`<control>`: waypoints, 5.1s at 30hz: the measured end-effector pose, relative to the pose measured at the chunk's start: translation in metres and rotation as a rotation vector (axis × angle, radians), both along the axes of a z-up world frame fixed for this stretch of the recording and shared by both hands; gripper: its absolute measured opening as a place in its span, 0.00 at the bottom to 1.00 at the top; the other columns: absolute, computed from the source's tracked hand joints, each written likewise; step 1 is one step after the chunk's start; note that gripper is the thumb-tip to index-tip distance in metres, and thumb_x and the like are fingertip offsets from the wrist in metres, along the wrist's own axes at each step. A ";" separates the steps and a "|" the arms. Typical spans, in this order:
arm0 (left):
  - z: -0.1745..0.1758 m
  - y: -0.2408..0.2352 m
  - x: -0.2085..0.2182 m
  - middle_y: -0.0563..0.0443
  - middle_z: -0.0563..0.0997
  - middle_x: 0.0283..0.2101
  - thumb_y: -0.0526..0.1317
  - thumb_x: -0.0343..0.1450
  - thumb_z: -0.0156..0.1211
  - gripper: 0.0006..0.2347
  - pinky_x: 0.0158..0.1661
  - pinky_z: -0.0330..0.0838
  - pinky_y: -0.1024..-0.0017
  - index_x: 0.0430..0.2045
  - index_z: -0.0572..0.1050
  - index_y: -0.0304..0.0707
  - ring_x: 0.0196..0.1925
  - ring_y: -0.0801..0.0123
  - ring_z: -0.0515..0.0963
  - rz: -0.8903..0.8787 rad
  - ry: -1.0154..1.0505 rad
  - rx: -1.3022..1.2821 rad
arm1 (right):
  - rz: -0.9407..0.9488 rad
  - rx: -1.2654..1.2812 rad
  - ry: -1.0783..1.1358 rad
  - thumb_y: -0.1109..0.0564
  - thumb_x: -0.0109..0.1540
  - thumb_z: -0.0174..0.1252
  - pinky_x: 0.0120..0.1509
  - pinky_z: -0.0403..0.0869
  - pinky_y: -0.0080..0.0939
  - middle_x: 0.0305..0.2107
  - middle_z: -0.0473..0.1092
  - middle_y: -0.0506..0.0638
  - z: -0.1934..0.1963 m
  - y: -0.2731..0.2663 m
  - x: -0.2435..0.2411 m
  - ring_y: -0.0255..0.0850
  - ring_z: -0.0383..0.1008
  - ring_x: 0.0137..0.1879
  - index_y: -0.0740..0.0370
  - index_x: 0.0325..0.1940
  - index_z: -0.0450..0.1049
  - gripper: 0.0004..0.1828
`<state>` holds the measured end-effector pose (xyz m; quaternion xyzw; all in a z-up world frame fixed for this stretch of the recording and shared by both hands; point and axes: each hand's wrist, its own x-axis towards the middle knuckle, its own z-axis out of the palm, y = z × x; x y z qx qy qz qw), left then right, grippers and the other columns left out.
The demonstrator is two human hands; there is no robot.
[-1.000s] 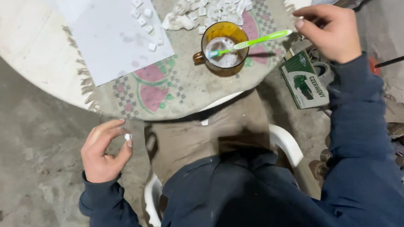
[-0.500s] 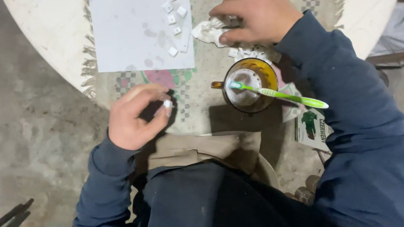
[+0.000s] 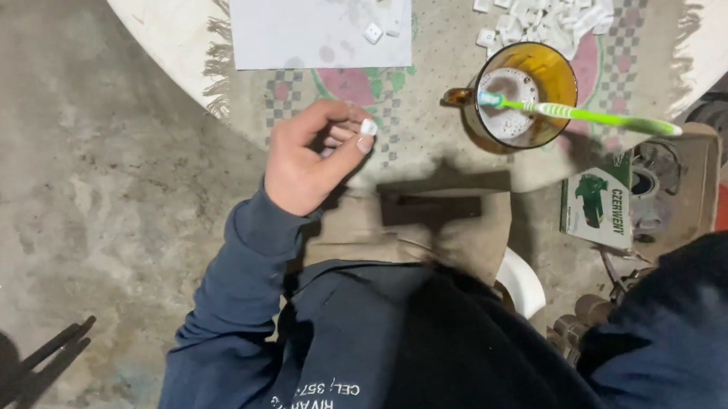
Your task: Cleaning individual keyboard keycaps using a toothbrush and a cup of soapy water.
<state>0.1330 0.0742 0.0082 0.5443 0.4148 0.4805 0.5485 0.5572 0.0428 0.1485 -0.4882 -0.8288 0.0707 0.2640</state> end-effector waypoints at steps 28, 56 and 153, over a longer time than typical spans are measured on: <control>-0.014 -0.036 0.005 0.47 0.84 0.37 0.28 0.72 0.63 0.06 0.43 0.77 0.76 0.41 0.79 0.25 0.39 0.74 0.83 -0.210 -0.213 -0.248 | 0.299 0.306 0.256 0.62 0.59 0.74 0.41 0.75 0.43 0.45 0.73 0.49 -0.117 0.004 -0.187 0.45 0.76 0.39 0.64 0.59 0.73 0.26; -0.031 -0.016 0.009 0.52 0.78 0.44 0.25 0.75 0.65 0.07 0.47 0.75 0.76 0.39 0.72 0.31 0.45 0.76 0.78 -0.208 -0.471 -0.138 | 0.037 0.061 0.482 0.69 0.58 0.73 0.41 0.75 0.36 0.40 0.77 0.55 -0.152 0.013 -0.203 0.42 0.79 0.37 0.63 0.51 0.78 0.19; 0.005 -0.020 0.011 0.51 0.86 0.40 0.28 0.73 0.63 0.10 0.44 0.77 0.80 0.49 0.78 0.28 0.40 0.82 0.80 -0.050 0.020 -0.073 | 0.062 -0.113 0.635 0.74 0.60 0.61 0.47 0.78 0.36 0.42 0.77 0.59 -0.151 0.001 -0.200 0.43 0.82 0.44 0.66 0.52 0.78 0.17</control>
